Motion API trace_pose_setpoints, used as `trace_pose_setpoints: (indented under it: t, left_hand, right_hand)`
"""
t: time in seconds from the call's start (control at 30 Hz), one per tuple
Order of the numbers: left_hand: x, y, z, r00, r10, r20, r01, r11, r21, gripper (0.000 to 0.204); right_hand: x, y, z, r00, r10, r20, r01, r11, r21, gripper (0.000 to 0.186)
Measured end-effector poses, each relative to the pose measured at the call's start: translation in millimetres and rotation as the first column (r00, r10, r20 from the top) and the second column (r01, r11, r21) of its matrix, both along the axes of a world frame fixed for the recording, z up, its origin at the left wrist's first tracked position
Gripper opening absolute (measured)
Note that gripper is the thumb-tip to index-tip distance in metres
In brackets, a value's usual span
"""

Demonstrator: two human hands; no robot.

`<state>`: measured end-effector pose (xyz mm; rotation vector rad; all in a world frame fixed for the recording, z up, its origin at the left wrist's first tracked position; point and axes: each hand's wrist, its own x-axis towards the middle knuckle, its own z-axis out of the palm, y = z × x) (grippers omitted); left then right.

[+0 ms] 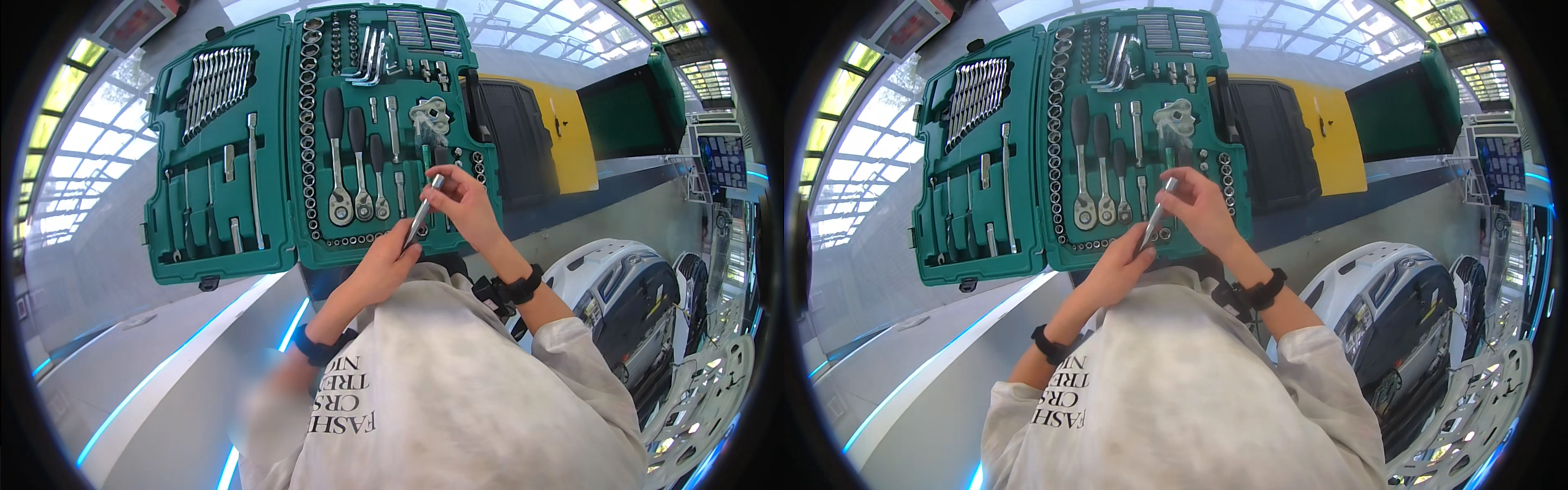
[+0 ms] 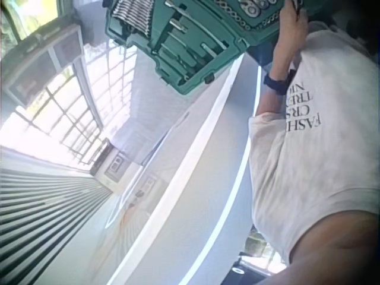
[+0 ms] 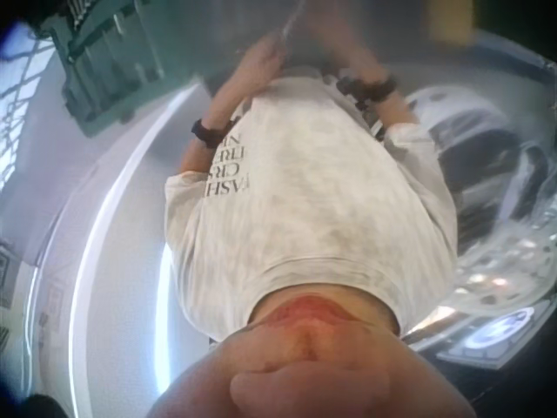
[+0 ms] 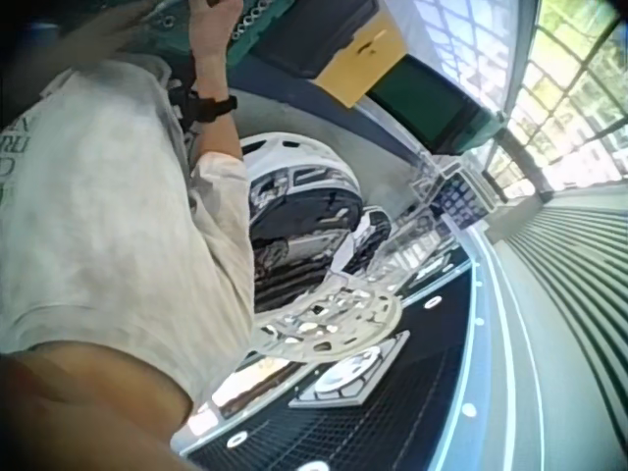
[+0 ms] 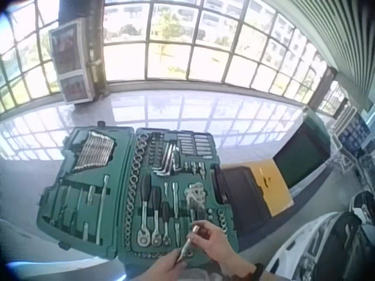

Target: Assemble a socket wrench from a toolkit and use it to tighten bolts on a car's engine components.

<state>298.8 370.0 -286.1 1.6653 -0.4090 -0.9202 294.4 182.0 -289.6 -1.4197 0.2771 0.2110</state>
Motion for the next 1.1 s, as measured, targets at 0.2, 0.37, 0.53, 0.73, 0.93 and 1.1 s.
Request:
trace_pose_setpoints:
  t: [0.2, 0.37, 0.53, 0.73, 0.93, 1.1]
  left_hand:
    - [1, 3, -11, 0.98, 0.076, 0.181, -0.063, 0.995, -0.08, 0.05]
    - [-12, 55, -17, 0.979, 0.202, -0.029, -0.202, 0.979, -0.016, 0.033]
    - [-27, 74, -18, 0.925, 0.38, 0.023, -0.38, 0.923, 0.061, 0.027]
    - [-24, 61, -1, 0.906, 0.404, 0.127, -0.416, 0.905, 0.087, 0.024]
    - [-6, 41, 14, 0.912, 0.228, 0.341, -0.284, 0.951, 0.125, 0.024]
    - [9, 28, 13, 0.893, 0.207, 0.399, -0.268, 0.958, 0.104, 0.024]
  right_hand:
    - [53, -17, -14, 0.998, 0.019, 0.064, 0.009, 0.908, -0.418, 0.028]
    - [84, -19, -34, 0.944, 0.203, 0.262, 0.078, 0.632, -0.771, 0.029]
    - [90, -18, -30, 0.958, 0.254, 0.131, -0.012, 0.495, -0.869, 0.031]
    - [117, -6, -27, 0.931, 0.348, 0.112, -0.023, 0.361, -0.932, 0.031]
    - [162, 7, -46, 0.865, 0.484, 0.136, -0.001, 0.273, -0.962, 0.032]
    - [173, 5, -50, 0.892, 0.416, 0.174, -0.024, 0.428, -0.903, 0.025]
